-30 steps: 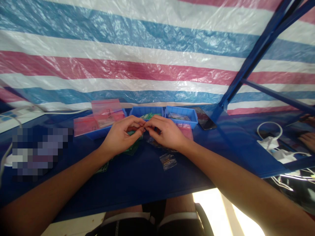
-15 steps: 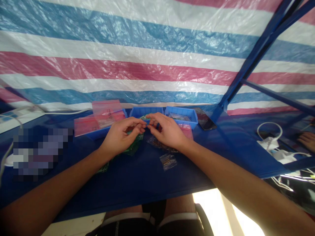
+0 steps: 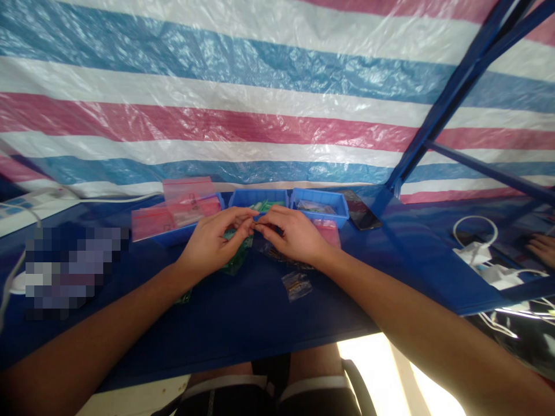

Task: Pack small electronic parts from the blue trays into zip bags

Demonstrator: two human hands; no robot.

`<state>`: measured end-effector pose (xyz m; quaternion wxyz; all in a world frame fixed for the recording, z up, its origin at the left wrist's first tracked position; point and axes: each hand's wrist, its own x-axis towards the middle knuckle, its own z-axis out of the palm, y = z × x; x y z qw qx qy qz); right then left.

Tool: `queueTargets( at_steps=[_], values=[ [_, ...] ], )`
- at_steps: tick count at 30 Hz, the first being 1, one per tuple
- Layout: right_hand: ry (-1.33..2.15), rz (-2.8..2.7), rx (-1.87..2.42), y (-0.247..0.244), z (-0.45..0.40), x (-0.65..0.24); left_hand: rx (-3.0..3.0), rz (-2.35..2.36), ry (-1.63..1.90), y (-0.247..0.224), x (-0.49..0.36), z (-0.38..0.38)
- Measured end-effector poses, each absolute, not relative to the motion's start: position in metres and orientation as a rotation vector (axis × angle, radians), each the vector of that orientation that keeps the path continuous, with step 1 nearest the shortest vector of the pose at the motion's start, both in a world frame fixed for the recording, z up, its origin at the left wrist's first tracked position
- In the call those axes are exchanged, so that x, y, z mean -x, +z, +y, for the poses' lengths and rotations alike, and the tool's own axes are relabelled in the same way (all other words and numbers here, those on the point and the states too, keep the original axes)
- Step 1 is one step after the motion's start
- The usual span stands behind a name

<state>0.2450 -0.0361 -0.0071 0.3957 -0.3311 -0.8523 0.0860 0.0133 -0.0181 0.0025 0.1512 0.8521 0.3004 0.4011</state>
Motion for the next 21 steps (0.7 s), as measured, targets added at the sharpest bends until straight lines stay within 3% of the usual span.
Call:
queueTargets(
  at_steps=[7,14,21],
  values=[
    [0.235,-2.093,0.853,-0.002,-0.035,-0.250,-2.492,0.825,1.078,0.003,-0.011,-0.017],
    [0.516,-1.651,1.041,-0.004,-0.025,-0.270,-2.723,0.680,0.874,-0.002,-0.009,-0.012],
    [0.165,-1.621,1.128,0.017,-0.030,-0.286,-2.789,0.638,0.601,-0.007,-0.008,-0.011]
  ],
)
